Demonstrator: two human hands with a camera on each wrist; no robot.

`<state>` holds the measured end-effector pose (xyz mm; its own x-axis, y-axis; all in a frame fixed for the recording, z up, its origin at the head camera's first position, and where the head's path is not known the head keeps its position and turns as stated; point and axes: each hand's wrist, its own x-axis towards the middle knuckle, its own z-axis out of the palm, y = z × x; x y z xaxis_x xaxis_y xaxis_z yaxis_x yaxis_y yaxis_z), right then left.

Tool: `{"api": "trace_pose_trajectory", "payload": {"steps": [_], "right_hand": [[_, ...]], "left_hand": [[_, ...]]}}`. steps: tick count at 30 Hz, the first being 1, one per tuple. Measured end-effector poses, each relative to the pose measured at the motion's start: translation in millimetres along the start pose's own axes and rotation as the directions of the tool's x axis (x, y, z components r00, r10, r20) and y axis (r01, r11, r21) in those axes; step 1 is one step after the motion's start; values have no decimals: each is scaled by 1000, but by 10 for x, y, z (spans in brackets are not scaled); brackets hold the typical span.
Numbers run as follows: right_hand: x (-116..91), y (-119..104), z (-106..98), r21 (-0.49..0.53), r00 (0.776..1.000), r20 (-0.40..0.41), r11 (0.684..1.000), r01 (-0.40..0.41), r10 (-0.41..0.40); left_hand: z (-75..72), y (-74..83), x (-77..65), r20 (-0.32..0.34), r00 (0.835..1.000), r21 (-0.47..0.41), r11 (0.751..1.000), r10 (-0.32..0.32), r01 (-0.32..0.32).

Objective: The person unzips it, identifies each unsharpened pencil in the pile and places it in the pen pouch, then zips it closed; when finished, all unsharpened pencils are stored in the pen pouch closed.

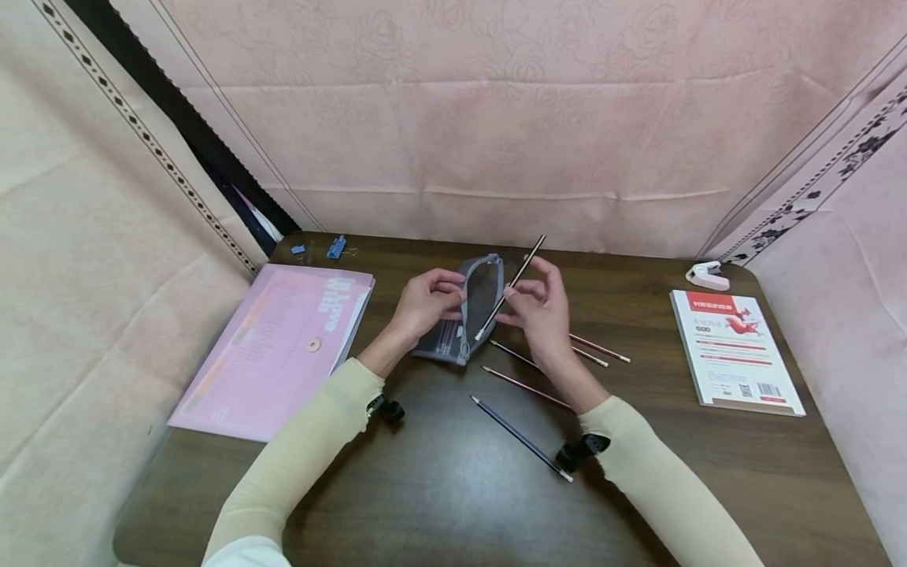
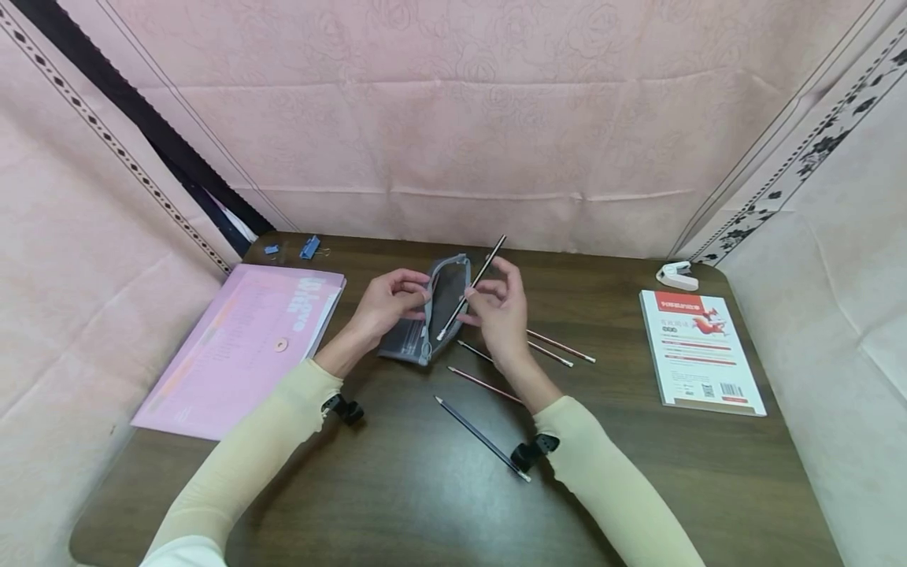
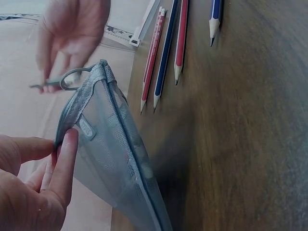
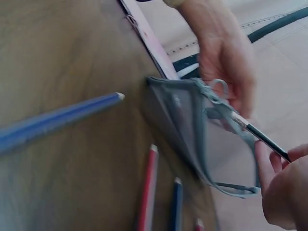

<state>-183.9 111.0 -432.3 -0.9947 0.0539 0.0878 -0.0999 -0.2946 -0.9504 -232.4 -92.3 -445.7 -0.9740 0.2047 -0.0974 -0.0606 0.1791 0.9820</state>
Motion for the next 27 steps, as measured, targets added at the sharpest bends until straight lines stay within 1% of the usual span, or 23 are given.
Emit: {"api": "trace_pose_trajectory", "payload": {"steps": [3,7,11,16,20,24,27], "right_hand": [[9,169,62,25,999,-34,999,-24,25],[9,339,113,-12,997,-50,998,-65,64],[21,437,160,-55,994,-57,993,-102,99],[48,483,171,-136,986,-38,976,-169,165],[81,492,157,-207,978,-46,956,-208,203],[110,491,165,-274,976,-44,937,-215,212],[123,485,178,-321,980,-34,926,-199,198]], "left_hand": [[0,-12,-11,0,1000,-2,1000,0,0],[9,-13,1,0,1000,-8,1000,2,-2],[12,0,17,7,1000,-9,1000,6,-6],[29,8,25,11,1000,-14,1000,11,-11],[43,22,11,27,1000,-20,1000,10,-9],[38,38,0,25,1000,-25,1000,9,-8],[38,40,4,18,1000,-19,1000,4,-3]]}}
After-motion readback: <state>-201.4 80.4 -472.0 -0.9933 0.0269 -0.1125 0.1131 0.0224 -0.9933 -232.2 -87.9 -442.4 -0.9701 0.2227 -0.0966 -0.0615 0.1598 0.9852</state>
